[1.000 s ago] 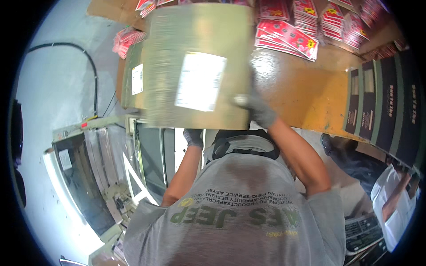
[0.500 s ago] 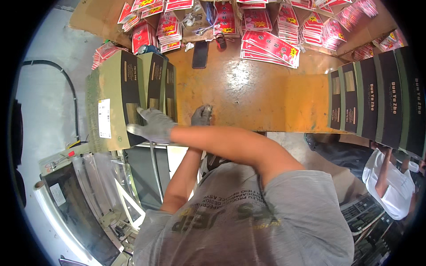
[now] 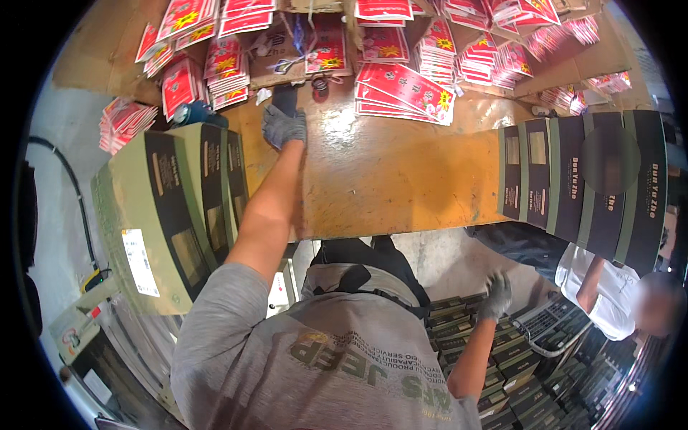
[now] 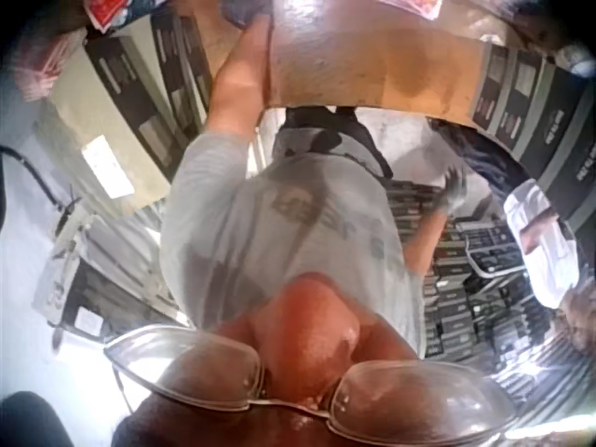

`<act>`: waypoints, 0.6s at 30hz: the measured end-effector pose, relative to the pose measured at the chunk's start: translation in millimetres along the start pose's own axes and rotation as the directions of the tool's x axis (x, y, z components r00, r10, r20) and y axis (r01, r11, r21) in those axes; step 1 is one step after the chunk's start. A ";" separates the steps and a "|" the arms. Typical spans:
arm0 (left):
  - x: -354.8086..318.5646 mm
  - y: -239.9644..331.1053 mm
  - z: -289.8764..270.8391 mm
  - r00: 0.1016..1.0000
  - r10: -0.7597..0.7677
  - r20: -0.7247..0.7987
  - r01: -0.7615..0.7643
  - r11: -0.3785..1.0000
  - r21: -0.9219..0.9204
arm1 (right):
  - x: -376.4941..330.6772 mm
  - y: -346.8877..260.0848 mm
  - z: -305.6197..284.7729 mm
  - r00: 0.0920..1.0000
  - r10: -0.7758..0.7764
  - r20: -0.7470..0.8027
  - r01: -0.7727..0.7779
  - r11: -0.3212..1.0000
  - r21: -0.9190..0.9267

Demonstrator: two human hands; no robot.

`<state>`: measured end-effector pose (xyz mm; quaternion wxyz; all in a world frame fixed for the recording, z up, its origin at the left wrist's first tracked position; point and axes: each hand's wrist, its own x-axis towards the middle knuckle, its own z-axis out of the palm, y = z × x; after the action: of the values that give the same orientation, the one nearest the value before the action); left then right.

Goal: The person packs shoes into boxes, placing tissue paper and shoe tags inside before closing and stacking the boxes on a workspace.

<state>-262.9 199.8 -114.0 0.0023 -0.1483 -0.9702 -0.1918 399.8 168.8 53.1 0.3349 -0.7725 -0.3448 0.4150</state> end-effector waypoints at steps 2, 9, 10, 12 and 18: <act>20.2 -0.1 9.1 0.998 0.028 0.055 -0.029 0.999 0.032 | -18.2 41.3 -60.6 0.978 0.077 -0.195 -0.027 0.967 0.252; 34.7 21.9 12.8 0.965 0.257 -0.046 -0.255 0.966 0.036 | -125.6 160.4 -118.9 0.742 0.575 -0.345 -0.475 0.814 0.334; 41.1 28.6 10.2 0.912 0.407 0.048 -0.407 0.885 0.225 | -142.9 152.7 -108.0 0.779 0.536 -0.325 -0.416 0.830 0.372; 48.7 20.9 20.2 0.902 0.432 -0.013 -0.432 0.902 -0.007 | -138.7 124.6 -99.5 0.874 0.387 -0.293 -0.298 0.905 0.305; 24.2 23.6 -16.4 0.929 0.367 -0.044 -0.369 0.916 -0.160 | -53.8 -25.6 -109.9 0.895 -0.357 -0.268 0.187 0.845 -0.501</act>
<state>-280.1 221.5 -88.6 0.0322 -0.3263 -0.9057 -0.2688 466.6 113.5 143.2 0.2532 -0.8333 -0.4757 0.1233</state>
